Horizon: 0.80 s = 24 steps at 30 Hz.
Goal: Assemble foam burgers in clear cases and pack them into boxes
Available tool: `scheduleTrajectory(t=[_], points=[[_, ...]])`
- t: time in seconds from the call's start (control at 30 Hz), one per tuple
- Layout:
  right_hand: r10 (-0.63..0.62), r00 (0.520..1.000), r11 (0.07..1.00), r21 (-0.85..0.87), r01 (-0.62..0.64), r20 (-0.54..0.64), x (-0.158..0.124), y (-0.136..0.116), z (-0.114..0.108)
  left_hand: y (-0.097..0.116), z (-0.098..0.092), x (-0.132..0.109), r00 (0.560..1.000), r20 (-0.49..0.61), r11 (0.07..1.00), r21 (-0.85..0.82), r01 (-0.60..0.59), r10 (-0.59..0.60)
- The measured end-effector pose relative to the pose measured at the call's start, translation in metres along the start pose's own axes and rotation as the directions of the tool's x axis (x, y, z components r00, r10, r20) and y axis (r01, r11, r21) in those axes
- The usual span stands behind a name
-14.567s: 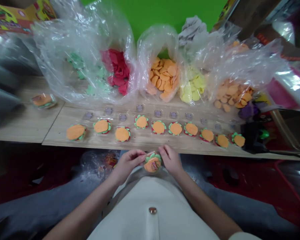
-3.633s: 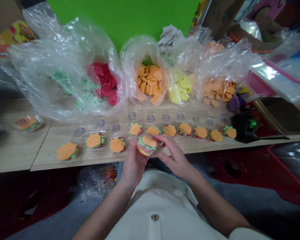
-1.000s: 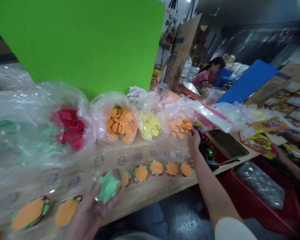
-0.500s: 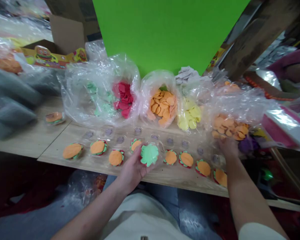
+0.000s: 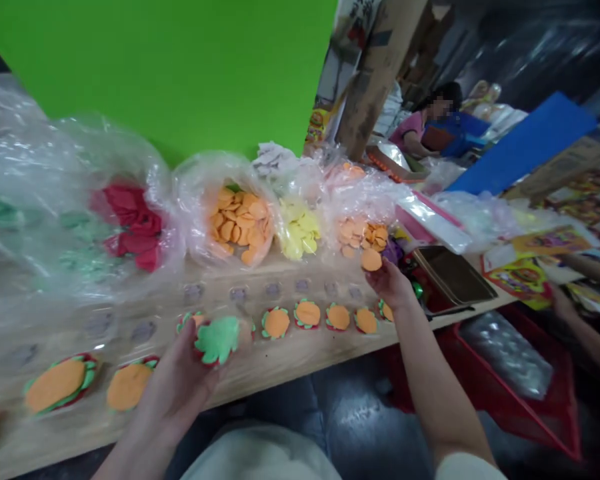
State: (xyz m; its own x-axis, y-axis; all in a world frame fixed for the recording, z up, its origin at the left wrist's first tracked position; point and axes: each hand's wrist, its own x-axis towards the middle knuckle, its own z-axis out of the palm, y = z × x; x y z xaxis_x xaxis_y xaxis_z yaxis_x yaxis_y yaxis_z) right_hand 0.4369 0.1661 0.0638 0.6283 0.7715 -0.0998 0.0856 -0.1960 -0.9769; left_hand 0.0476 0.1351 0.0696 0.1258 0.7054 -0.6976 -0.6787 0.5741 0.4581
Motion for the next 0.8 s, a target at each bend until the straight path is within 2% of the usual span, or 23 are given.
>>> scheduleTrajectory(t=[0.03, 0.07, 0.13, 0.17, 0.2, 0.23, 0.27, 0.3, 0.33, 0.37, 0.4, 0.43, 0.47, 0.53, 0.6, 0.7, 0.77, 0.8], points=[[0.062, 0.992, 0.992, 0.107, -0.074, 0.114, -0.024, -0.003, 0.005, -0.001, 0.005, 0.001, 0.999, 0.035, 1.0, -0.005, -0.005, 0.006], [0.111, 0.96, 0.964, 0.206, -0.167, 0.257, -0.05, -0.006, 0.013, -0.003, 0.01, 0.002, 0.997, 0.072, 1.0, -0.006, -0.021, 0.022], [0.136, 0.849, 0.921, 0.25, -0.298, 0.51, -0.107, -0.014, 0.04, -0.01, 0.018, 0.003, 0.99, 0.136, 0.998, -0.047, -0.037, 0.043], [0.117, 0.771, 0.923, 0.218, -0.316, 0.626, -0.134, -0.018, 0.056, -0.013, 0.02, 0.004, 0.986, 0.163, 0.996, -0.078, -0.032, 0.045], [0.085, 0.674, 0.934, 0.177, -0.311, 0.734, -0.158, -0.022, 0.073, -0.017, 0.021, 0.004, 0.98, 0.197, 0.995, -0.103, -0.017, 0.037], [0.058, 0.566, 0.954, 0.121, -0.274, 0.823, -0.179, -0.025, 0.09, -0.021, 0.02, 0.005, 0.974, 0.226, 0.993, -0.118, 0.008, 0.019], [0.018, 0.501, 0.98, 0.085, -0.182, 0.865, -0.194, -0.026, 0.105, -0.023, 0.018, 0.005, 0.97, 0.244, 0.991, -0.13, 0.03, 0.002], [-0.032, 0.49, 0.996, 0.071, -0.061, 0.871, -0.205, -0.027, 0.119, -0.026, 0.015, 0.004, 0.969, 0.247, 0.989, -0.144, 0.043, -0.006], [-0.087, 0.52, 0.996, 0.066, 0.058, 0.849, -0.211, -0.027, 0.132, -0.027, 0.011, 0.003, 0.97, 0.245, 0.986, -0.163, 0.04, 0.002], [-0.145, 0.578, 0.986, 0.07, 0.151, 0.803, -0.213, -0.026, 0.142, -0.028, 0.007, 0.001, 0.97, 0.24, 0.982, -0.186, 0.019, 0.026], [-0.19, 0.633, 0.977, 0.078, 0.201, 0.751, -0.212, -0.024, 0.149, -0.029, 0.002, -0.002, 0.97, 0.237, 0.978, -0.208, -0.011, 0.061], [-0.208, 0.664, 0.974, 0.088, 0.209, 0.719, -0.209, -0.023, 0.155, -0.029, -0.003, -0.004, 0.966, 0.241, 0.973, -0.227, -0.041, 0.097], [-0.203, 0.67, 0.976, 0.096, 0.193, 0.714, -0.206, -0.021, 0.159, -0.029, -0.007, -0.006, 0.959, 0.255, 0.969, -0.241, -0.058, 0.121], [-0.2, 0.638, 0.975, 0.084, 0.208, 0.743, -0.2, -0.02, 0.163, -0.029, -0.013, -0.008, 0.949, 0.284, 0.962, -0.266, -0.059, 0.137], [-0.255, 0.6, 0.927, 0.016, 0.375, 0.758, -0.198, -0.021, 0.166, -0.029, -0.017, -0.01, 0.939, 0.315, 0.956, -0.289, -0.046, 0.14], [-0.4, 0.555, 0.734, -0.108, 0.671, 0.729, -0.199, -0.021, 0.169, -0.027, -0.019, -0.011, 0.934, 0.322, 0.954, -0.293, -0.054, 0.152], [-0.477, 0.543, 0.636, -0.155, 0.756, 0.691, -0.201, -0.02, 0.169, -0.026, -0.021, -0.011, 0.94, 0.305, 0.956, -0.287, -0.066, 0.156], [-0.506, 0.549, 0.621, -0.161, 0.767, 0.665, -0.203, -0.018, 0.168, -0.025, -0.021, -0.012, 0.941, 0.299, 0.955, -0.289, -0.069, 0.158]])
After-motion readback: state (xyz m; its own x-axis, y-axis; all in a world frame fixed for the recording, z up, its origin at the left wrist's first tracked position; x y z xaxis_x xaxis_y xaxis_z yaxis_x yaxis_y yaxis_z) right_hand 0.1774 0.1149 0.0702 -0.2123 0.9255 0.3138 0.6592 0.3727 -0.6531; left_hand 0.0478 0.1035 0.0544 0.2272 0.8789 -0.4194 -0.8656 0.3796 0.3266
